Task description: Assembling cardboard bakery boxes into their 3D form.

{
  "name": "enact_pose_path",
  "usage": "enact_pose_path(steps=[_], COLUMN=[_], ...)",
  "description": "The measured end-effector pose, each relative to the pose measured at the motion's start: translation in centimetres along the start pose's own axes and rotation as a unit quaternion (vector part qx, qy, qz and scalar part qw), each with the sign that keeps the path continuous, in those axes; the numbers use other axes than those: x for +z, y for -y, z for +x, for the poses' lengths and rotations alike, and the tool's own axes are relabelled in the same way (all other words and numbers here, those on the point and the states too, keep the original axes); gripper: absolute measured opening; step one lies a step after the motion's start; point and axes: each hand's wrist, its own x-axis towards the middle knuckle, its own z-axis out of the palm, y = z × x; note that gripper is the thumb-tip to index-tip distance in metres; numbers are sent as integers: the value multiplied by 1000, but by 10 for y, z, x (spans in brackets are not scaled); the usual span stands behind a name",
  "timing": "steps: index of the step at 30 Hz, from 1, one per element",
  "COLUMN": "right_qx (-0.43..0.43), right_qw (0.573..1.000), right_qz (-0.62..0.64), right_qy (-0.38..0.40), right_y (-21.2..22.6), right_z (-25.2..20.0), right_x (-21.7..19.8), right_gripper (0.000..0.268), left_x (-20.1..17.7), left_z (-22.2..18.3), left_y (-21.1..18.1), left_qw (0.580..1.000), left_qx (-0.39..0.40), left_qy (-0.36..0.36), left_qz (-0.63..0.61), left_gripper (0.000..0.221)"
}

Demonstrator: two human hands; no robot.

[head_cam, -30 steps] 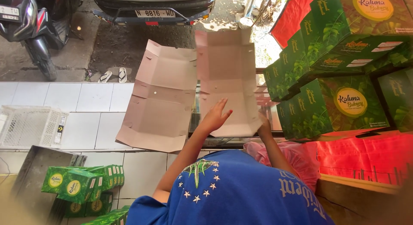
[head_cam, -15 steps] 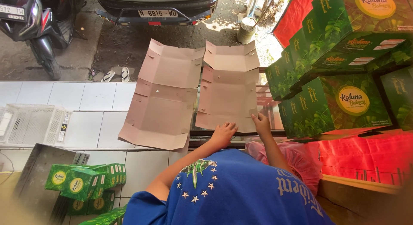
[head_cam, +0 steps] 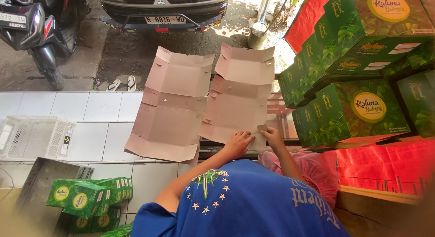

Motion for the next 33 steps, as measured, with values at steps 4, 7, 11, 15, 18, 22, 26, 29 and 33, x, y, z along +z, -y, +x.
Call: enact_pose_path(steps=[4,7,11,15,18,22,26,29,33], right_qx=[-8,13,18,5,30,21,22,41,21], right_qw=[998,999,998,997,997,994,993,988,988], right_qz=[55,38,56,71,61,102,115,149,151], right_qy=[25,11,8,-2,-25,9,19,18,32], right_y=[2,14,22,35,33,20,17,12,6], right_z=[-7,-11,-11,-16,-12,-6,-6,-2,-2], right_x=[-4,-5,-3,2,-2,-10,-12,-14,-17], right_gripper=[30,31,31,27,26,22,22,20,18], left_x=[-1,3,-3,-13,-22,-40,-49,-56,-65], left_z=[3,6,10,10,11,12,12,11,11], left_y=[-2,0,0,-2,-4,-12,-17,-20,-23], left_qw=[999,999,996,990,987,979,973,966,954], left_qx=[18,46,62,56,54,43,31,8,-39], left_qy=[11,-18,-68,-120,-146,-187,-215,-236,-248], left_qz=[-26,-18,-19,-41,-49,-62,-73,-107,-163], left_gripper=[58,44,24,14,12,5,3,4,5])
